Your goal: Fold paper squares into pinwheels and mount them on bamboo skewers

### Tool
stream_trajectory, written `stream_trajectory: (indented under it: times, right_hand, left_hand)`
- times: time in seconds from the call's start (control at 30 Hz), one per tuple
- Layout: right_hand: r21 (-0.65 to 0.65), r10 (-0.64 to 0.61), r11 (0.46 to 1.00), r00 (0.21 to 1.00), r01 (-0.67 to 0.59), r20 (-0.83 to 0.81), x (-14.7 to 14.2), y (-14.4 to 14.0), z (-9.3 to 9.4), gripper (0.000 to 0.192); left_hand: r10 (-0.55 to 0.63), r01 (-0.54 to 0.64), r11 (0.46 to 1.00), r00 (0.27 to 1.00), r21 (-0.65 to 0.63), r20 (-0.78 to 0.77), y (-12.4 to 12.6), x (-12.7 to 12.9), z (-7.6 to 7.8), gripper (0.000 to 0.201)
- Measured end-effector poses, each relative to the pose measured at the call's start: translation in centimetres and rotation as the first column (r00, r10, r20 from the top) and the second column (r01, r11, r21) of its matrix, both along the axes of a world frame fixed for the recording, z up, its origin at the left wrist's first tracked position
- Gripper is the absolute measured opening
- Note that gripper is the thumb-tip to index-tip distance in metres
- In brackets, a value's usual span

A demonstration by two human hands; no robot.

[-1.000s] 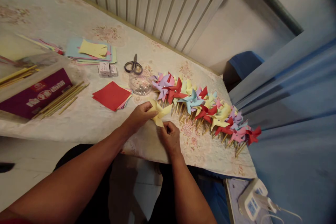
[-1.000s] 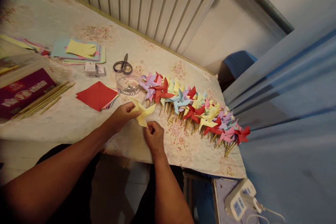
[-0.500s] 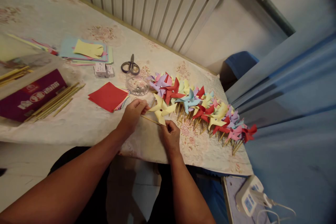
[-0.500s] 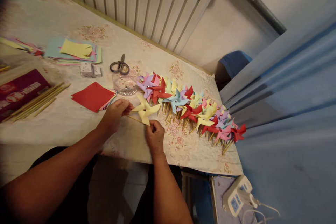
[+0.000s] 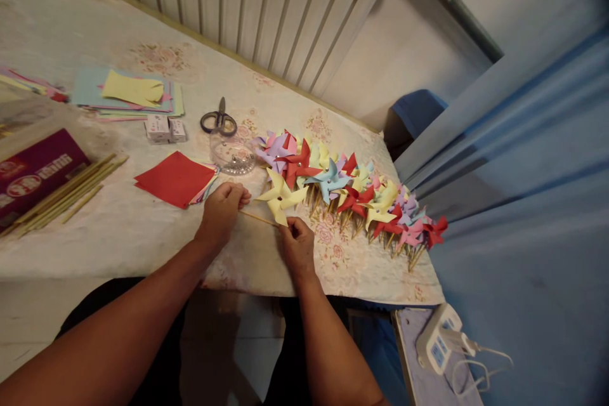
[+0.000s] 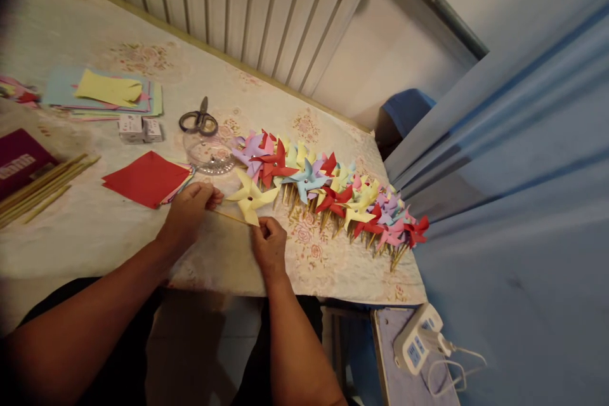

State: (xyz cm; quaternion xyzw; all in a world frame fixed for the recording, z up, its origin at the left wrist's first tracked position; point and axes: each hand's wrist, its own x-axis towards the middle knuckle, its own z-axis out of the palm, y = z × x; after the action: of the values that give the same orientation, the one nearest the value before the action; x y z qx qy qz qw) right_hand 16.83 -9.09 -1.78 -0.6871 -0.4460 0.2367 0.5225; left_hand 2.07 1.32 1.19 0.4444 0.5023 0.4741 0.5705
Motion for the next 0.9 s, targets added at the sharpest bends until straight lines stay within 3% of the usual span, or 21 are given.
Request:
stream_trajectory:
  times: [0.37,0.9]
  right_hand:
    - [-0.032,0.007,0.999,1.000,-0.007,0.009,0.00,0.13,-0.56,0.022]
    - [-0.042,0.010,0.999,1.000,-0.009,0.021,-0.28,0.29,-0.10,0.022]
  left_hand:
    - [0.006,-0.006,0.999,1.000,-0.047,0.010,-0.08,0.09,0.49,0.017]
    - [0.012,-0.012,0.998,1.000,-0.068,-0.007,0.24,0.24,-0.24,0.013]
